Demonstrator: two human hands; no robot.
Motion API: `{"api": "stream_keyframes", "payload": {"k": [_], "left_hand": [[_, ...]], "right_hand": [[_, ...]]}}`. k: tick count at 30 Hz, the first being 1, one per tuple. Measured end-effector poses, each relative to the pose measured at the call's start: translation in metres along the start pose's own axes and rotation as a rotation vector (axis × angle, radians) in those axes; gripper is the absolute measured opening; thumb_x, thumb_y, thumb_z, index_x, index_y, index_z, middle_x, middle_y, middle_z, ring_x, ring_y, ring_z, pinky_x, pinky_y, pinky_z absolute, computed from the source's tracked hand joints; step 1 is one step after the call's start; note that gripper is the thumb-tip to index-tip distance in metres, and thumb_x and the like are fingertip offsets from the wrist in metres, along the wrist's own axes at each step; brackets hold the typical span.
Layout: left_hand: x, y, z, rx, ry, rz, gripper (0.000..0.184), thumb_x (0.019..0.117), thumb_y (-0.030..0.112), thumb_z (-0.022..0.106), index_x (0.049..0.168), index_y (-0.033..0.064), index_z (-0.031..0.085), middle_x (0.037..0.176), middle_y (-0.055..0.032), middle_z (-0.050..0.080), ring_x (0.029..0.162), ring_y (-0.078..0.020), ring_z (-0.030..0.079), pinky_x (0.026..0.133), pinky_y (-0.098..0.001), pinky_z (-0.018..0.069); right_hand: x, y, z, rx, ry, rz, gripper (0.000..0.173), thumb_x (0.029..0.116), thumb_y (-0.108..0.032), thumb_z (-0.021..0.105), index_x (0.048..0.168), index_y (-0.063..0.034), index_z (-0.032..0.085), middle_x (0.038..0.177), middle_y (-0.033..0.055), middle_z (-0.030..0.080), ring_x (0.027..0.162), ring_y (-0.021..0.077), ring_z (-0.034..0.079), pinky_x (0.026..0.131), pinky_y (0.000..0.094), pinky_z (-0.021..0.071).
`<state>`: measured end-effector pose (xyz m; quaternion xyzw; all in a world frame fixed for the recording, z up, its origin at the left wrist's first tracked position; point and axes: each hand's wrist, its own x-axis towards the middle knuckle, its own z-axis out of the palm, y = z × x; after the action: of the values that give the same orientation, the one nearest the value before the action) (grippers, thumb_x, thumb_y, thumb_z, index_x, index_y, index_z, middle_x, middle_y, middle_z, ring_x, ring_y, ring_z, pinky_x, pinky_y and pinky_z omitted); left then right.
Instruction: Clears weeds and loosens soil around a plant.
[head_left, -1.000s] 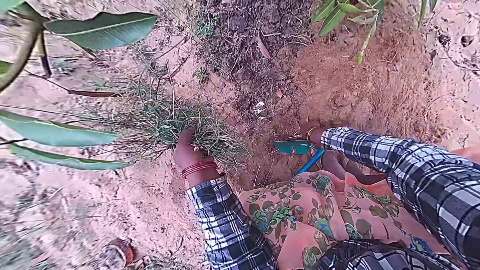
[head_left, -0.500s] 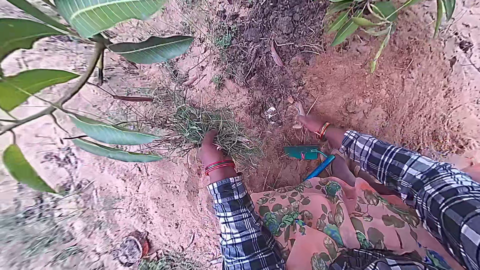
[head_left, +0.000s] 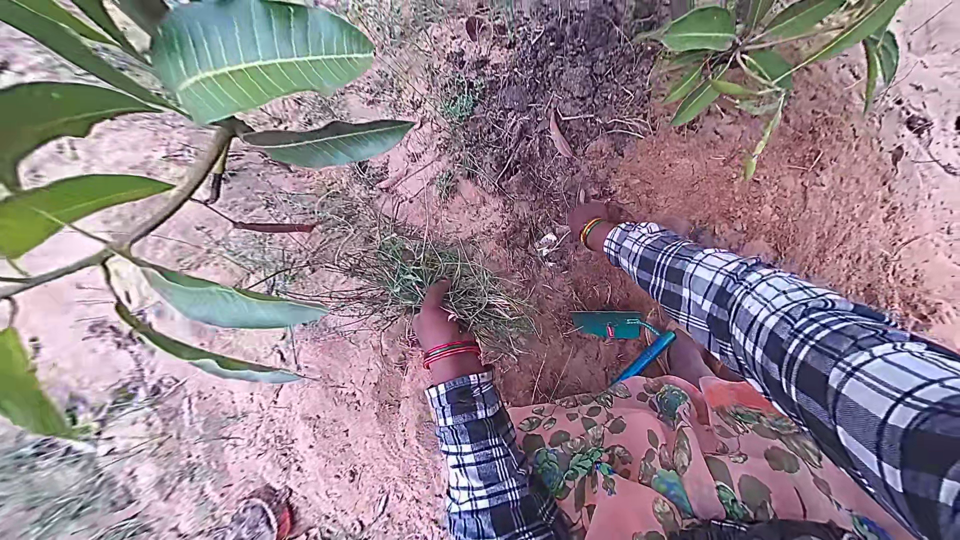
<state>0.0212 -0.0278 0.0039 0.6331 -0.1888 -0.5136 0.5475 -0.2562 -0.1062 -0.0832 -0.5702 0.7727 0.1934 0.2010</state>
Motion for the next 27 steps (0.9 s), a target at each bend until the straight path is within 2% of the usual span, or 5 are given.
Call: {"api": "stream_keyframes", "payload": {"k": [5, 11, 14, 18, 27], "left_hand": [[-0.005, 0.003, 0.001, -0.006, 0.003, -0.022, 0.023, 0.093, 0.01, 0.069, 0.113, 0.0003, 0.061, 0.104, -0.0126, 0.066, 0.096, -0.0194, 0.066, 0.081, -0.0395, 0.0563], [-0.007, -0.001, 0.008, -0.058, -0.014, -0.022, 0.019, 0.0949, 0.006, 0.065, 0.112, -0.0007, 0.061, 0.1, -0.0121, 0.066, 0.092, -0.0178, 0.067, 0.08, -0.0366, 0.0574], [-0.005, -0.005, 0.013, -0.022, -0.023, -0.034, 0.021, 0.0948, 0.006, 0.065, 0.113, -0.0026, 0.061, 0.104, -0.0146, 0.066, 0.095, -0.02, 0.066, 0.082, -0.0385, 0.0567], [-0.005, -0.008, 0.013, -0.008, -0.026, -0.034, 0.022, 0.0951, 0.007, 0.067, 0.113, -0.0028, 0.061, 0.104, -0.0146, 0.066, 0.095, -0.0207, 0.065, 0.082, -0.0394, 0.056], [-0.002, 0.001, 0.004, -0.069, 0.031, 0.011, 0.026, 0.0957, 0.007, 0.064, 0.119, -0.0018, 0.058, 0.109, -0.0148, 0.065, 0.099, -0.0206, 0.065, 0.084, -0.0385, 0.0563]], "right_hand": [[-0.025, 0.04, -0.039, 0.044, 0.099, -0.005, 0.042, 0.1066, -0.03, 0.052, 0.107, 0.0074, 0.07, 0.114, 0.0323, 0.068, 0.109, 0.0526, 0.065, 0.083, 0.0737, 0.0504], [-0.025, 0.124, -0.112, 0.448, 0.713, 0.195, 0.057, 0.1085, -0.043, 0.045, 0.143, 0.0006, 0.056, 0.139, 0.0301, 0.06, 0.132, 0.0461, 0.057, 0.109, 0.0642, 0.0428], [-0.004, 0.142, -0.124, 0.37, 0.571, 0.186, 0.059, 0.1097, -0.041, 0.045, 0.141, 0.0078, 0.056, 0.145, 0.0333, 0.053, 0.142, 0.0471, 0.046, 0.119, 0.0636, 0.0304], [0.005, 0.125, -0.12, 0.184, 0.273, 0.174, 0.046, 0.1035, -0.027, 0.06, 0.125, 0.0147, 0.061, 0.133, 0.0395, 0.057, 0.127, 0.058, 0.054, 0.101, 0.0767, 0.0409], [-0.013, 0.127, -0.112, 0.739, 0.765, 0.178, 0.069, 0.1042, -0.039, 0.058, 0.148, 0.013, 0.043, 0.151, 0.0329, 0.047, 0.147, 0.0401, 0.042, 0.124, 0.0498, 0.0294]]}}
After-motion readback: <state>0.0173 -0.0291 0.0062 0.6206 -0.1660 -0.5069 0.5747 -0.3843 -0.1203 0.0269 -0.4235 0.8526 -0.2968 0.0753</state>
